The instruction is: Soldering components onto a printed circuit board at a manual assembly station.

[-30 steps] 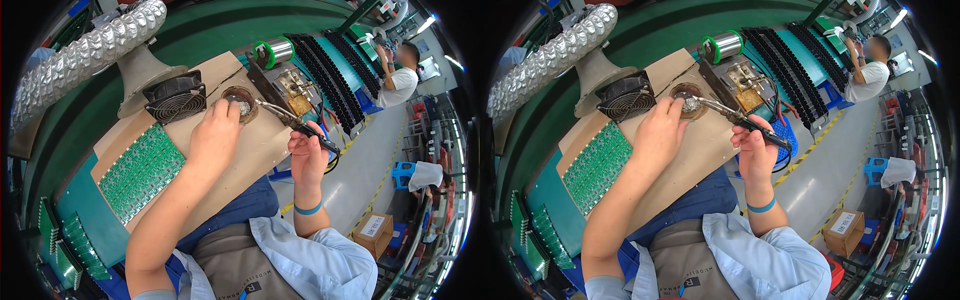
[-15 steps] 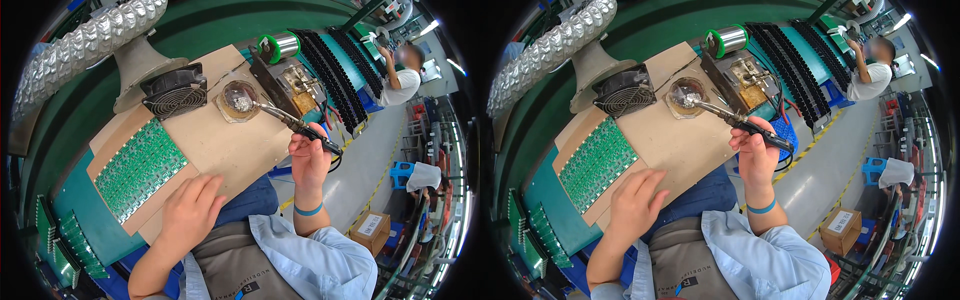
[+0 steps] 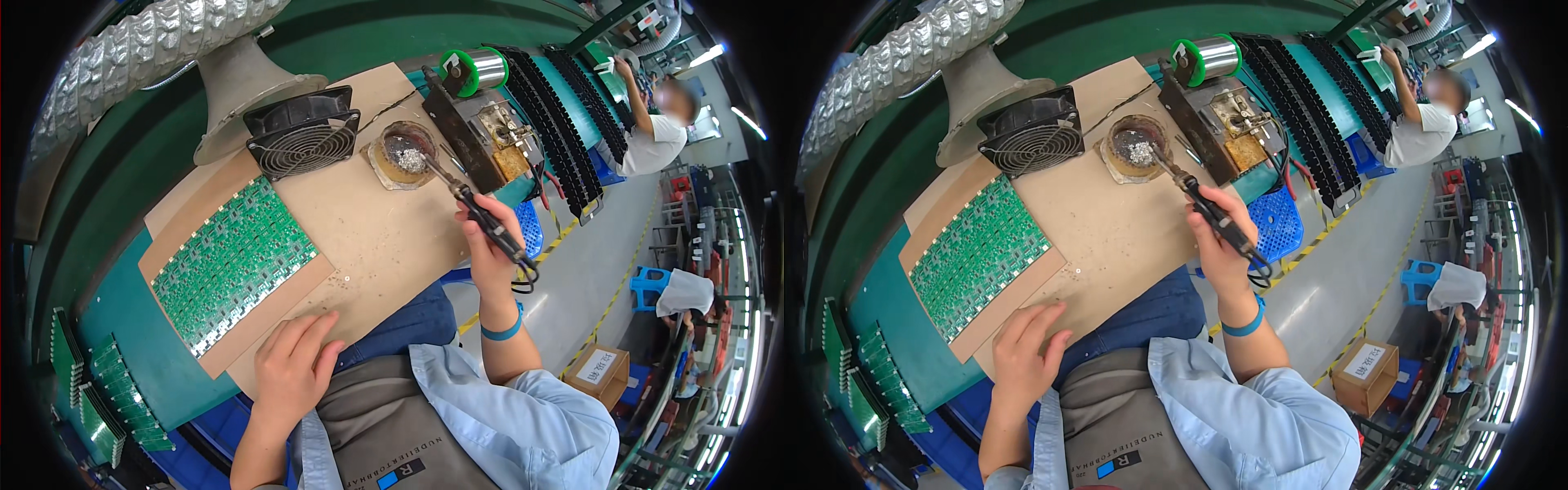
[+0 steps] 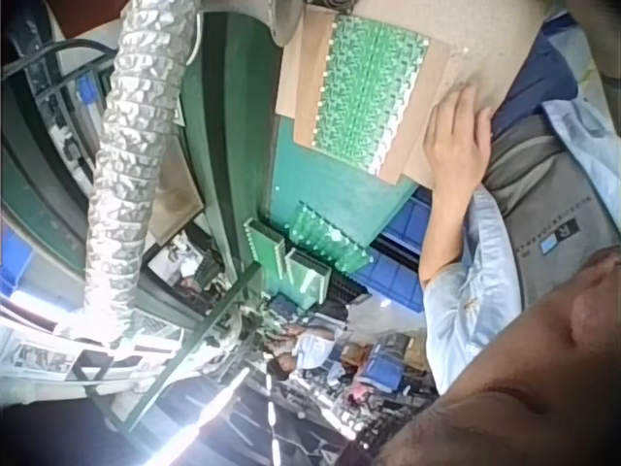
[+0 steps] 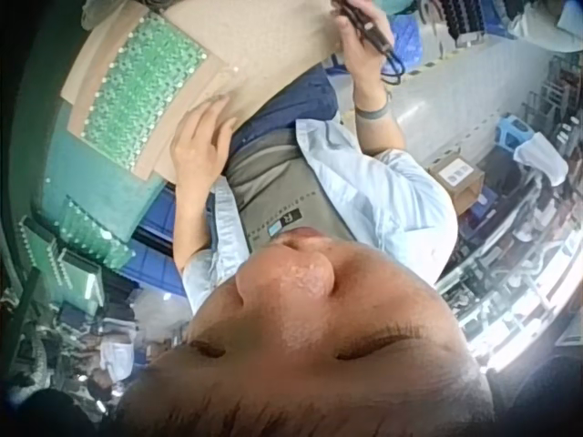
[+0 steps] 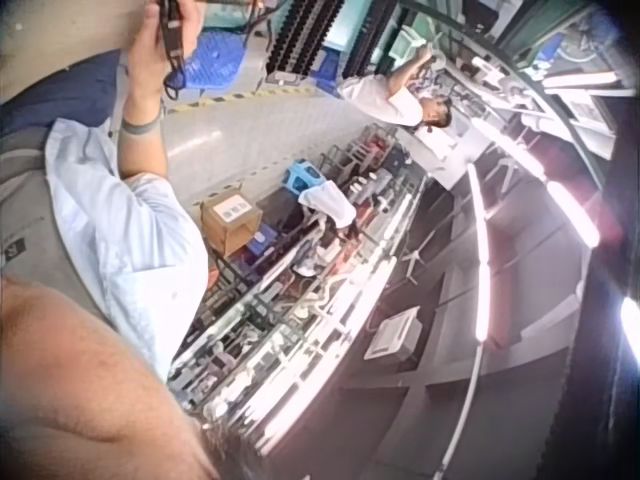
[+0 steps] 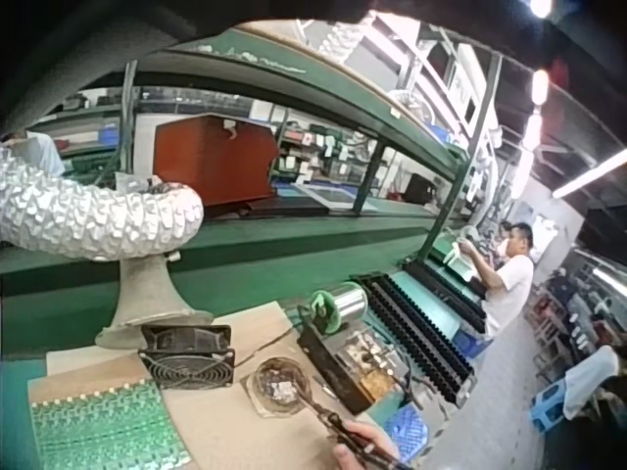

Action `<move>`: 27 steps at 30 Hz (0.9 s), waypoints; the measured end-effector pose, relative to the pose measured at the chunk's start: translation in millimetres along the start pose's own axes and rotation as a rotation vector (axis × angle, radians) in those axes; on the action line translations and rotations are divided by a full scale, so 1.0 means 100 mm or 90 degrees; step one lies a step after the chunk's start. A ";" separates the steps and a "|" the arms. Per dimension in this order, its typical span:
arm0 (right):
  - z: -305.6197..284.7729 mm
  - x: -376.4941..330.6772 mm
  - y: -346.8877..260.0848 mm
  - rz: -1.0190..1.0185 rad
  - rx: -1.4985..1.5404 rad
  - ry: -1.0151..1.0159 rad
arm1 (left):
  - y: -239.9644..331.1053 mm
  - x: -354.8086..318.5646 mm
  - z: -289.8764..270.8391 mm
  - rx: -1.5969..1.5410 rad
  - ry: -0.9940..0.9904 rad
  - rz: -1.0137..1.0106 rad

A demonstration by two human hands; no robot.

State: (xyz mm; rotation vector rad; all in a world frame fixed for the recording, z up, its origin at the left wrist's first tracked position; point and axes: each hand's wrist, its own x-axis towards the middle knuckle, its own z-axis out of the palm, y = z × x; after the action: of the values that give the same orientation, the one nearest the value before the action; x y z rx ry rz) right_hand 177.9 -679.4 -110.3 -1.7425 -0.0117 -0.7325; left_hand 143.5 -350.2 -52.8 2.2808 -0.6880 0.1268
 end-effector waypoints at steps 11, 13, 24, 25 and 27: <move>-0.01 -0.07 -0.23 0.196 0.486 -0.082 | -0.07 -0.09 0.00 -0.021 -0.007 -0.016; -0.01 -0.09 -0.22 0.244 0.635 -0.100 | -0.07 -0.09 0.00 -0.022 -0.006 -0.016; -0.02 -0.13 -0.29 0.228 0.631 -0.094 | -0.10 -0.09 0.03 -0.031 -0.009 -0.014; -0.02 -0.13 -0.30 0.222 0.612 -0.092 | -0.10 -0.09 0.03 -0.030 -0.009 -0.013; -0.02 -0.13 -0.31 0.218 0.599 -0.085 | -0.11 -0.08 0.04 -0.029 -0.011 -0.011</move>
State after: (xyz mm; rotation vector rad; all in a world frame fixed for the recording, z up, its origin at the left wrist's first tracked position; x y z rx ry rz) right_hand 155.5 -666.7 -89.2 -0.8506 -0.1260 -0.2673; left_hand 141.6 -342.8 -64.4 2.2468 -0.6729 0.0824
